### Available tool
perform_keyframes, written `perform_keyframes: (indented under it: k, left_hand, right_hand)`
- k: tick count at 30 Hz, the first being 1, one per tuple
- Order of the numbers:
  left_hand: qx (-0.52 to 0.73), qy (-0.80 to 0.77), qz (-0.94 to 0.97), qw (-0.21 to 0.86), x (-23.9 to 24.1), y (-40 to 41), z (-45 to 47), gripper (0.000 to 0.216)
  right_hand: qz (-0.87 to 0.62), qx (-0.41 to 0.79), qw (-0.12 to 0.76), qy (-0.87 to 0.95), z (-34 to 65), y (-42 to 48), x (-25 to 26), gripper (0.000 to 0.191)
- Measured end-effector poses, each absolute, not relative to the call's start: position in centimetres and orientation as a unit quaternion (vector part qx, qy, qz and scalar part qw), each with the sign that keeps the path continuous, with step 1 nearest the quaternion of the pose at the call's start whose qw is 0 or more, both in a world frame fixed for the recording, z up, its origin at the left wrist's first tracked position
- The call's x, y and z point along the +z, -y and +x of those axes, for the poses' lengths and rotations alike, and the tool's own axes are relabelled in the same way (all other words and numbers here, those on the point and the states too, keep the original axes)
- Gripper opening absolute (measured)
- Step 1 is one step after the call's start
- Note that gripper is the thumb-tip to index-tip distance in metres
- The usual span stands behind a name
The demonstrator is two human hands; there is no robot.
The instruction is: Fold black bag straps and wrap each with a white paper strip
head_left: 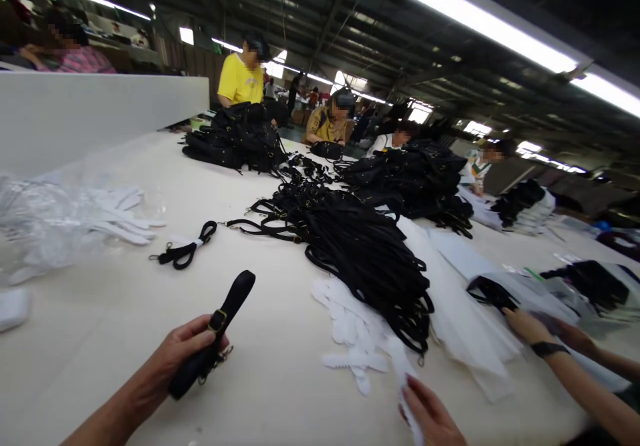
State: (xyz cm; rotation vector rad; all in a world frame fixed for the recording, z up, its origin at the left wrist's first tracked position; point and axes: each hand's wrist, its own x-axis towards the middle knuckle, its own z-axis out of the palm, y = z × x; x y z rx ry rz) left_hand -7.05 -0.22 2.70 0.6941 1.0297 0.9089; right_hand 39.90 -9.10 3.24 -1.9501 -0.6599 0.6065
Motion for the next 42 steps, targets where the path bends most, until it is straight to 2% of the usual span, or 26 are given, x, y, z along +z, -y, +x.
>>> perform_keyframes:
  k: [2,6,10,13,15,19,22,26,30,36,42]
  left_hand:
    - [0.414,-0.455,0.313,0.724,3.0,0.5,-6.4,0.055]
    - [0.405,-0.415,0.375,0.723,4.0,1.2,-4.9,0.087]
    - [0.384,-0.396,0.412,0.725,3.8,1.9,-4.4,0.105]
    - [0.382,-0.416,0.396,0.724,2.5,2.0,-4.7,0.107]
    - [0.377,-0.426,0.398,0.720,1.6,1.9,-5.0,0.096]
    - [0.341,-0.481,0.442,0.676,1.3,1.6,-5.0,0.052]
    - [0.349,-0.527,0.477,0.610,2.1,1.7,-4.8,0.038]
    - [0.323,-0.569,0.539,0.531,3.0,1.7,-5.0,0.033]
    - [0.273,-0.600,0.616,0.432,3.1,1.5,-6.1,0.029]
    - [0.239,-0.598,0.699,0.311,2.3,1.9,-6.7,0.028]
    - [0.224,-0.606,0.742,0.179,-0.2,2.9,-6.3,0.034]
  right_hand:
    - [-0.734,0.390,0.476,0.289,33.8,6.3,3.4,0.057]
    - [-0.584,0.607,0.424,0.333,22.1,2.5,4.2,0.045]
    - [-0.476,0.709,0.385,0.351,16.3,1.2,5.2,0.040]
    - [-0.417,0.747,0.361,0.372,15.3,0.7,5.4,0.039]
    - [-0.411,0.751,0.342,0.387,15.3,0.3,5.3,0.039]
    - [-0.406,0.732,0.321,0.443,15.6,-0.5,4.9,0.032]
    - [-0.419,0.705,0.310,0.481,15.5,-0.8,4.5,0.024]
    - [-0.463,0.695,0.278,0.474,14.9,-0.5,3.6,0.025]
    - [-0.476,0.704,0.316,0.422,14.4,0.5,2.6,0.039]
    - [-0.482,0.652,0.356,0.465,13.9,1.9,2.3,0.014]
    - [-0.462,0.612,0.336,0.547,13.3,2.1,1.8,0.041]
